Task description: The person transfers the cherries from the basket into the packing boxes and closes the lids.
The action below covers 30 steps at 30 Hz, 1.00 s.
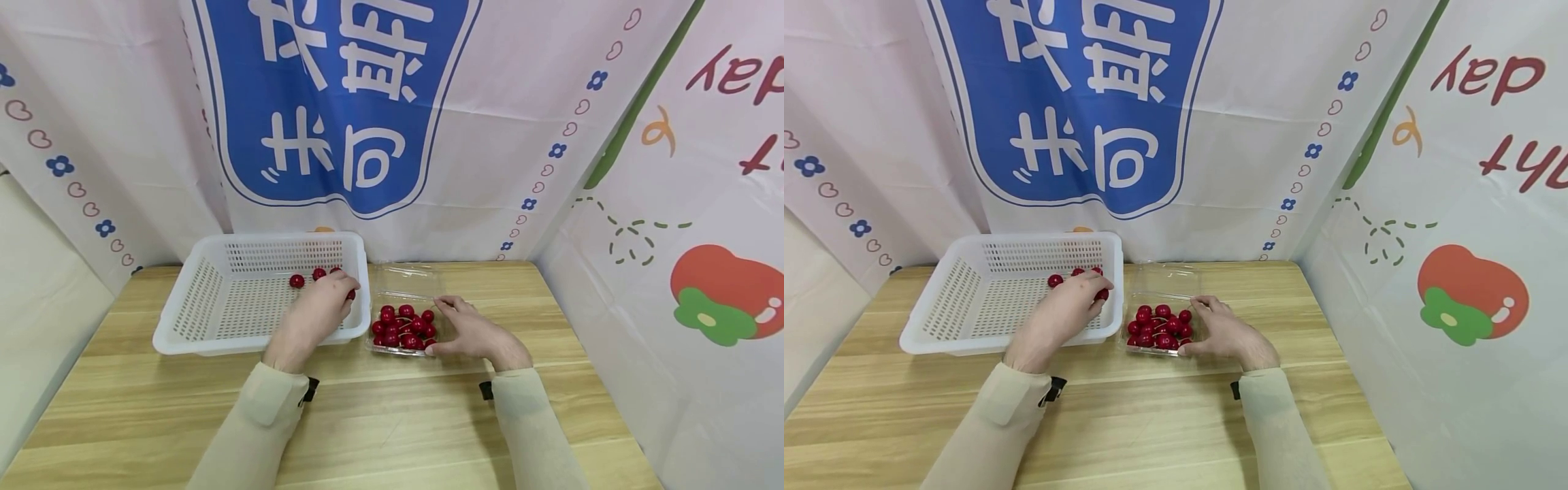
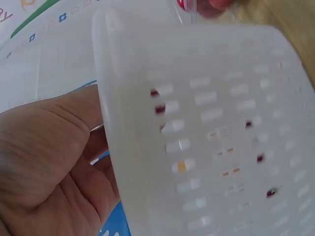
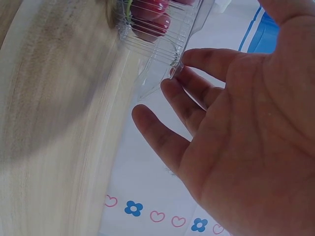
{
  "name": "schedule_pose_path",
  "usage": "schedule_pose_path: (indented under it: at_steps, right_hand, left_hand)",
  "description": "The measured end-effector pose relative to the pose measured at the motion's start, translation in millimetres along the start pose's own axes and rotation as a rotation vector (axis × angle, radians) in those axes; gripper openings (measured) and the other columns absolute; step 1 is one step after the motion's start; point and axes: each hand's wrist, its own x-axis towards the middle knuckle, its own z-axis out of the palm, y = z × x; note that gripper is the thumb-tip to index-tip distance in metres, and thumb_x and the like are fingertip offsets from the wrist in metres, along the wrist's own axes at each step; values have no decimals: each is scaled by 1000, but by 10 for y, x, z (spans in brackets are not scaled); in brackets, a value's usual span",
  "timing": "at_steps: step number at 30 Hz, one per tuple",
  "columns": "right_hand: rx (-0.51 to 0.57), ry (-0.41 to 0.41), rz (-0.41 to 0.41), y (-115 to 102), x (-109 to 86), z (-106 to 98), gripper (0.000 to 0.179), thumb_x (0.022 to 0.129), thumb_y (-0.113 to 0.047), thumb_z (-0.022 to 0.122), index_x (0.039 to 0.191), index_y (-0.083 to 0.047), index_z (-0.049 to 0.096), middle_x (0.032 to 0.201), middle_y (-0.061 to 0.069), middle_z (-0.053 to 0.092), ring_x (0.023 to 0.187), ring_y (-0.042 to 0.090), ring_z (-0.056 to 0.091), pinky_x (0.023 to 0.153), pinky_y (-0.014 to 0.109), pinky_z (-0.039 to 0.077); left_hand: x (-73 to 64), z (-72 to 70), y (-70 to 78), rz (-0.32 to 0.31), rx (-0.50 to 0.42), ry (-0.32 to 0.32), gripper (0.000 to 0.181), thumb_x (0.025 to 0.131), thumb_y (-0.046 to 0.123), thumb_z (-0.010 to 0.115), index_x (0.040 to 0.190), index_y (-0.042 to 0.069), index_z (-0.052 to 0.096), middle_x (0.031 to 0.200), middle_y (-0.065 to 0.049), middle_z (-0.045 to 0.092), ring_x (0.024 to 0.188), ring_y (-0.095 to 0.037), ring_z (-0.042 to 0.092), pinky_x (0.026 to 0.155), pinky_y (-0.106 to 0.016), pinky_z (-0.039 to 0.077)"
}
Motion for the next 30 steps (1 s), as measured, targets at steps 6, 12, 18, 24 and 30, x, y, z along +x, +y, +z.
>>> schedule_pose_path:
  at_steps: [6,12,18,24,30]
  right_hand:
    - [-3,11,-15,7,3,6,120,98,-53,95,186,-6,28,193,21,28,180,51,28,144,74,36]
    - [-4,11,-20,5,1,7,119,99,-52,94,186,-5,29,193,20,29,179,51,28,144,73,36]
    - [7,6,-13,-7,-15,-6,119,98,-51,95,186,-5,29,193,21,28,179,52,28,144,74,36]
    - [-3,6,-7,-11,-29,-23,119,98,-52,95,186,-6,29,193,22,28,178,52,29,143,75,37]
    - [-10,2,-8,-17,-29,-33,119,98,-52,95,185,-5,30,192,22,30,177,52,31,142,75,39]
  left_hand:
    - [-48,70,122,8,-48,57,26,108,-1,77,134,-5,81,133,-23,83,124,-41,82,112,-53,71]
    - [-69,138,246,12,-83,119,27,112,4,76,137,-2,80,137,-19,83,131,-40,80,117,-53,69]
    - [-67,189,343,53,-87,99,31,110,4,78,141,0,79,140,-16,83,131,-37,80,117,-50,69]
    - [-83,211,411,80,-69,66,35,109,5,81,143,0,78,143,-16,82,132,-36,81,118,-49,69]
    - [-106,243,504,114,-56,18,32,109,3,80,141,2,79,140,-15,81,126,-37,82,112,-47,71]
